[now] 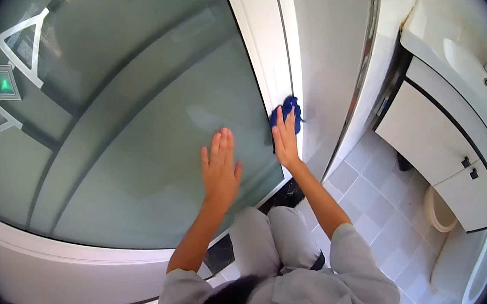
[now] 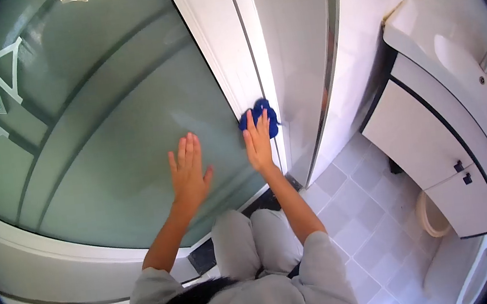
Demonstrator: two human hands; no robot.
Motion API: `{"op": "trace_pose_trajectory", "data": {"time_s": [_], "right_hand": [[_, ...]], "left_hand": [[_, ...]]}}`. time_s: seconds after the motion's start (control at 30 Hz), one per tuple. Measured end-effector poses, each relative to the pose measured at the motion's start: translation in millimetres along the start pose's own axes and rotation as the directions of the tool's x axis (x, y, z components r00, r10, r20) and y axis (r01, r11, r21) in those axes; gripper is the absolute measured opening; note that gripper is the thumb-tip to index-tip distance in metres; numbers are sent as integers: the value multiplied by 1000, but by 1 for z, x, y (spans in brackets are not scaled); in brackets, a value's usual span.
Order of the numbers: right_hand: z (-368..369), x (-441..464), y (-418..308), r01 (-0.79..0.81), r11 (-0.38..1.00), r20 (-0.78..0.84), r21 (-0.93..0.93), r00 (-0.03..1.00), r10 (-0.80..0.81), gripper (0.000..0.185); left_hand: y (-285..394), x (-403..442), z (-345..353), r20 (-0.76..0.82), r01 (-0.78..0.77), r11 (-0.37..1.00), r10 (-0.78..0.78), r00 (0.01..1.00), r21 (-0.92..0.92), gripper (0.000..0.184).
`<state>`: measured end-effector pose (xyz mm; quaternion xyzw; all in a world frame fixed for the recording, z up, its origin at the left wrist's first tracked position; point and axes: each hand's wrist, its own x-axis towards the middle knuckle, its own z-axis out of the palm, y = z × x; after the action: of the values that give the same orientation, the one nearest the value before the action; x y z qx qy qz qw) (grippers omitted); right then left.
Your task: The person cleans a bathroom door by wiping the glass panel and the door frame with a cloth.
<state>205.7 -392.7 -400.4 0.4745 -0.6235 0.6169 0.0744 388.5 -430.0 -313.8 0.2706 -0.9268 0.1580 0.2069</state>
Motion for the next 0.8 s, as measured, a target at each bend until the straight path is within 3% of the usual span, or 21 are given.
{"op": "trace_pose_trajectory", "data": {"time_s": [0.07,0.17,0.27,0.33,0.47,0.6,0.67,0.8], "right_hand": [[3,7,-4,-10,1000,-45,-15,999,9,47],[-13,74,-54,174,976,-131,-130,973,-191,46],[-44,166,-123,437,868,-194,-234,854,-482,41],[-58,214,-143,492,838,-327,-235,772,-545,38],[-42,201,-126,412,898,-452,-154,779,-435,39],[-19,75,-37,120,983,-219,-141,964,-149,43],[-5,15,6,38,992,-84,-124,995,-48,47],[-3,17,-11,-11,995,-97,-99,995,1,48]], "left_hand": [[-1,2,-7,26,-7,1000,7,1000,7,78],[0,1,-5,-1,-12,1000,12,1000,-10,78],[0,2,-10,-2,-3,998,3,1000,-61,78],[1,2,-18,13,-1,996,2,1000,-94,78],[2,2,-13,14,10,991,-9,1000,-133,78],[6,2,-19,26,27,989,-23,999,-148,78],[8,1,-20,-9,19,991,-21,1000,-135,79],[12,-1,-22,-9,16,988,-17,1000,-153,78]]}}
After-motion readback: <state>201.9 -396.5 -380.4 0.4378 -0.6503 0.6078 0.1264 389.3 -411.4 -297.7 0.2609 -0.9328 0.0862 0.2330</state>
